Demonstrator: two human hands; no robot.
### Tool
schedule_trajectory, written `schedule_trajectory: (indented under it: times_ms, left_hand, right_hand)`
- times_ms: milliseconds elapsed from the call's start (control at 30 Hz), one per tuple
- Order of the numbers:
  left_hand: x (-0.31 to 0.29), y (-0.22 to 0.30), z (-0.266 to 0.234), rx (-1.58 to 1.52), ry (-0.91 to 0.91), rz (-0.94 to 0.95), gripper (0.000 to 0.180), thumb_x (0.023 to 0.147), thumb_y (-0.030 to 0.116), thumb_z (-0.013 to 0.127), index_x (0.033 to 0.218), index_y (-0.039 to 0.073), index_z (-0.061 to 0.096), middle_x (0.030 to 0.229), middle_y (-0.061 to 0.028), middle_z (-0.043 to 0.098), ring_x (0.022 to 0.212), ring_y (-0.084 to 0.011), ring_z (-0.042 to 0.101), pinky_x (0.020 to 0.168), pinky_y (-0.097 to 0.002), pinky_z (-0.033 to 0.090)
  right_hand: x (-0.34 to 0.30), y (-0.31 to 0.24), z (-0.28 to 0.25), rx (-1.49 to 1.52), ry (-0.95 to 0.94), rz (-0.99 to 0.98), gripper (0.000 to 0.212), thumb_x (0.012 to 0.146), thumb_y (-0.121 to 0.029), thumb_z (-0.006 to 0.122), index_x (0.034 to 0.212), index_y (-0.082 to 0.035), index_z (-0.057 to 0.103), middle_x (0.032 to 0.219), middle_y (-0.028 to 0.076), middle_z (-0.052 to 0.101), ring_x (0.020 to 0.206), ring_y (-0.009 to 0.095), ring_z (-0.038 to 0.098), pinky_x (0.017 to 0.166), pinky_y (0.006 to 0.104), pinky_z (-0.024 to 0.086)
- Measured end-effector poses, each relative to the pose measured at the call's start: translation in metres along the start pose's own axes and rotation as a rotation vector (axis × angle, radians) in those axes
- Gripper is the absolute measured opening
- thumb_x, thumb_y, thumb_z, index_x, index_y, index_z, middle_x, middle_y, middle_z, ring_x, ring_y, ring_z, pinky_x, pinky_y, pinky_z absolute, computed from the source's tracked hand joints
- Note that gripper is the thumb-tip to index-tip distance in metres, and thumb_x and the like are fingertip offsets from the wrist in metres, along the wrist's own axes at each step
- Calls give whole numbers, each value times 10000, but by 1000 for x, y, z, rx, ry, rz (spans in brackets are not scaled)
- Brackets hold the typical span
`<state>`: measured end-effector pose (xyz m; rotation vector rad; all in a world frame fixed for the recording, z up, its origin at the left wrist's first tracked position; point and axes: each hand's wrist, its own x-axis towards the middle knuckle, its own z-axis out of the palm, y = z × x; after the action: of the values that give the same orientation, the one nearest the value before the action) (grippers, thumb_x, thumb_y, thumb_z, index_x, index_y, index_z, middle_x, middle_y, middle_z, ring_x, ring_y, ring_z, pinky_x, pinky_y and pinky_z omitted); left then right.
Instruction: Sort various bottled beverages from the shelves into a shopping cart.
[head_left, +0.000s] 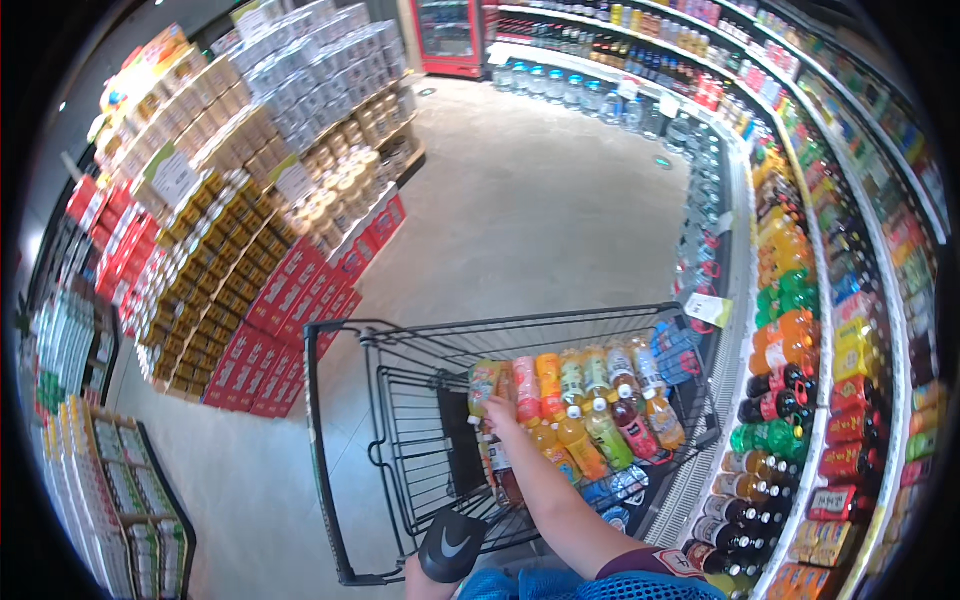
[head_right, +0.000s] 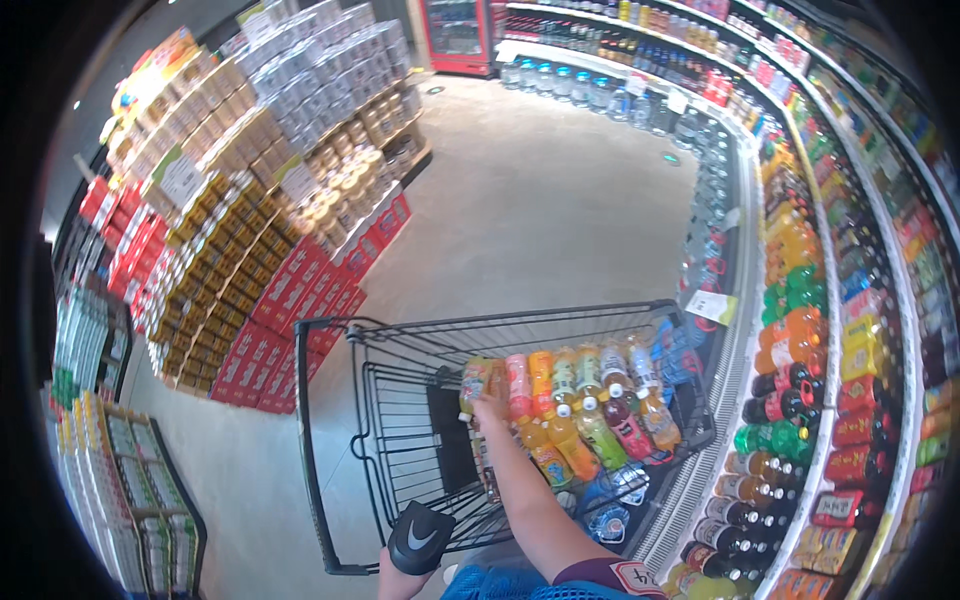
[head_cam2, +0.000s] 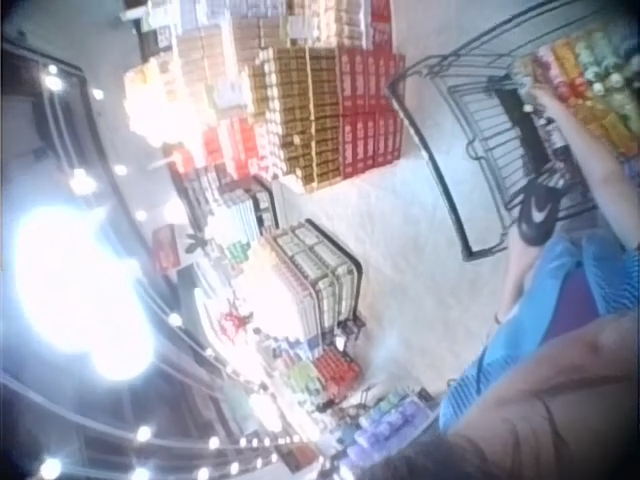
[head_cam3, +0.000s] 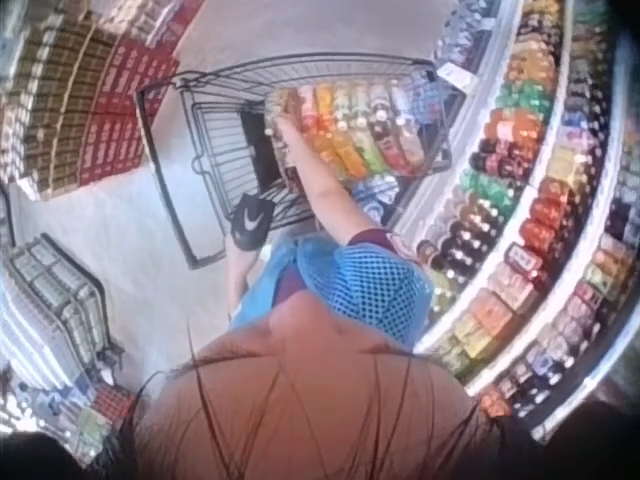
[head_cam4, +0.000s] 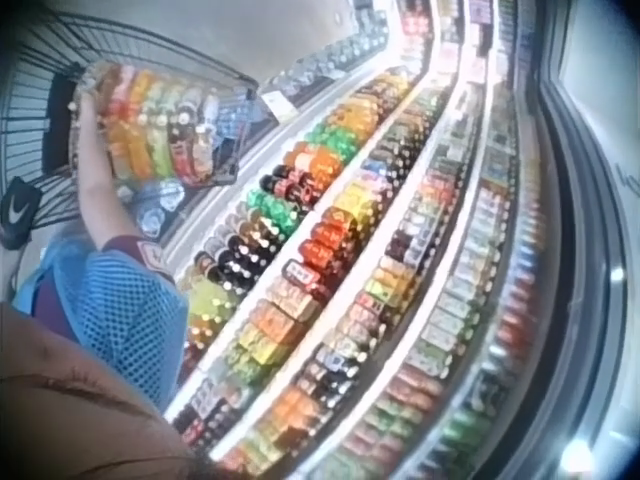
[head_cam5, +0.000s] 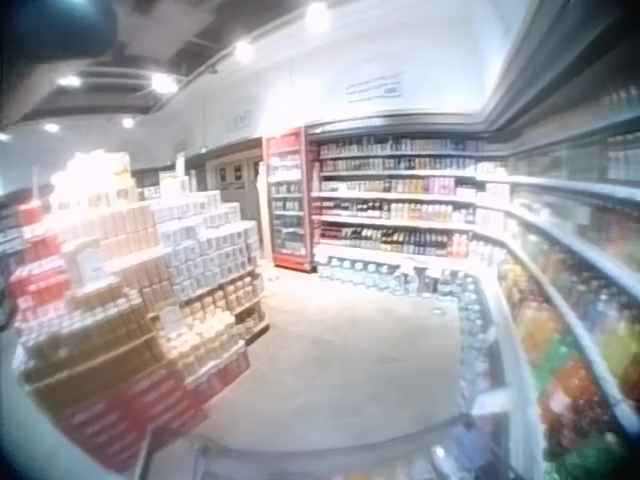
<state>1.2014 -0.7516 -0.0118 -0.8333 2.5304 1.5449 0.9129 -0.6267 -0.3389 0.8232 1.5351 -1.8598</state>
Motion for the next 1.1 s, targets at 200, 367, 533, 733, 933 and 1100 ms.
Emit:
schedule_trajectory:
  times_ms: [200, 367, 533, 733, 933, 1100]
  left_hand:
    - [29, 39, 38, -5, -243, 171, 393, 692, 82, 667, 1061, -16, 571, 735, -61, 632, 629, -158, 584, 580, -282, 473]
    - [37, 82, 98, -4, -558, 345, 385, 692, 83, 669, 1054, -14, 578, 732, -58, 632, 626, -161, 584, 580, -283, 474]
    - [34, 109, 133, 59, -765, 336, 310, 698, 94, 675, 983, -10, 611, 737, -56, 634, 625, -162, 583, 587, -287, 480]
    - [3, 164, 166, 302, -957, 231, 285, 699, 116, 690, 947, -4, 615, 696, -91, 636, 606, -189, 615, 552, -323, 497]
    - [13, 139, 188, 439, -808, 651, 410, 628, 212, 762, 933, -17, 609, 696, -113, 637, 570, -211, 616, 528, -352, 497]
    - [18, 123, 192, 452, -719, 635, 512, 606, 252, 779, 1004, -14, 597, 780, -141, 653, 636, -239, 635, 598, -368, 512]
  right_hand:
    - [-75, -77, -83, 185, -297, -249, 348, 802, -126, 628, 1133, -45, 559, 1010, 71, 610, 862, 157, 619, 712, 269, 510]
    - [-207, -139, -233, 211, -29, -545, 307, 841, -139, 604, 1125, -37, 545, 967, 82, 634, 883, 145, 616, 742, 260, 500]
    - [-365, -156, -413, 5, 955, -1148, 144, 814, -34, 575, 956, -35, 603, 862, 53, 630, 817, 127, 602, 745, 259, 482]
    - [-610, -124, -547, -534, 2458, -877, 458, 684, -125, 614, 1122, -46, 510, 1096, 142, 512, 1062, 325, 458, 952, 437, 306]
    - [-736, -124, -582, -846, 2715, -211, 624, 674, -184, 680, 1245, -101, 443, 1217, 94, 480, 1200, 272, 381, 996, 483, 236]
    - [-754, -115, -603, -816, 2445, -89, 639, 659, -216, 720, 1233, -112, 459, 1196, 77, 499, 1181, 253, 413, 988, 450, 265]
